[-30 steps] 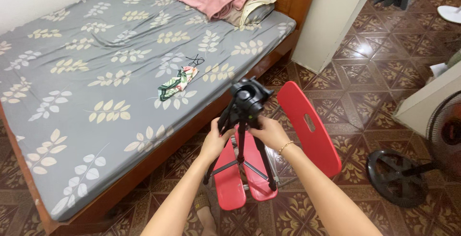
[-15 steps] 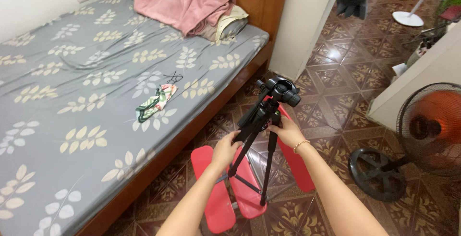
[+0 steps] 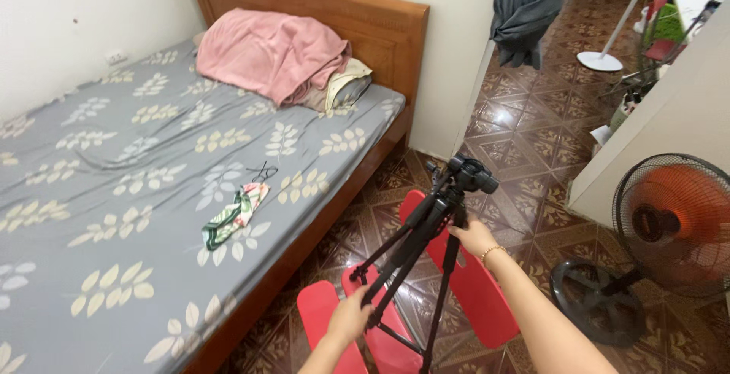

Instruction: The person assembles a black tripod by unfolding its legs and attaching the head unit. They tighten the leg locks and secure the head, then lift and reposition the tripod onto a red plastic step stool.

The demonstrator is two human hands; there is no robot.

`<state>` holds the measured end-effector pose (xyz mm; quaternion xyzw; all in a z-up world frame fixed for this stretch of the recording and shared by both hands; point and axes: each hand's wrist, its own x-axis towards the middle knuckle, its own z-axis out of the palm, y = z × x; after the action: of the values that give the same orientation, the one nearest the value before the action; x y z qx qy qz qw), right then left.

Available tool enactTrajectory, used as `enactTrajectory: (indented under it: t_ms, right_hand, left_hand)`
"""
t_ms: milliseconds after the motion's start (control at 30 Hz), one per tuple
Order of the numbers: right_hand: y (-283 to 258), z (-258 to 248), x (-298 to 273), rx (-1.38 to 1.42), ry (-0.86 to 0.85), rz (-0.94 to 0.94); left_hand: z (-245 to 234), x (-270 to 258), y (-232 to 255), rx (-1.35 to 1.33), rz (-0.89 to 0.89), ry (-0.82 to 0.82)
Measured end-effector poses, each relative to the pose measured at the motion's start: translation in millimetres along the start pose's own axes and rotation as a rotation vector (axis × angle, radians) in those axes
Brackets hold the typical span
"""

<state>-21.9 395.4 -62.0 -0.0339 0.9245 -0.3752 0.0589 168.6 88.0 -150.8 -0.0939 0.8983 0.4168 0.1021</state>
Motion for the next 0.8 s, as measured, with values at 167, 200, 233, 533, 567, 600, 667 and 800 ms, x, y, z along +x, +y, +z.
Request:
enactTrajectory:
  t_ms: [167,200,233,533,567,600,667,800]
  right_hand:
    - [34,-3,26,0.147,0.146,0.129]
    - [38,-3,26,0.177,0.147,0.168]
    - [41,-3,27,0.156,0.174,0.156]
    - [56,-7,43,0.061,0.240,0.268]
    - [58,-7,45,0.053,0.241,0.271]
    - [60,-7,46,0.046,0.241,0.275]
    - [63,-5,50,0.041,0.245,0.275]
    - [69,1,59,0.023,0.284,0.294]
  left_hand:
    - [12,4,-1,0.100,0.110,-0.186]
    - [15,4,0,0.121,0.108,-0.206]
    - [17,5,0,0.143,0.106,-0.225]
    - [13,17,9,0.143,0.085,-0.373]
    - [12,20,9,0.158,0.088,-0.387]
    - [12,22,9,0.158,0.092,-0.387]
    - [12,26,9,0.157,0.103,-0.389]
    - [12,37,15,0.180,0.107,-0.378]
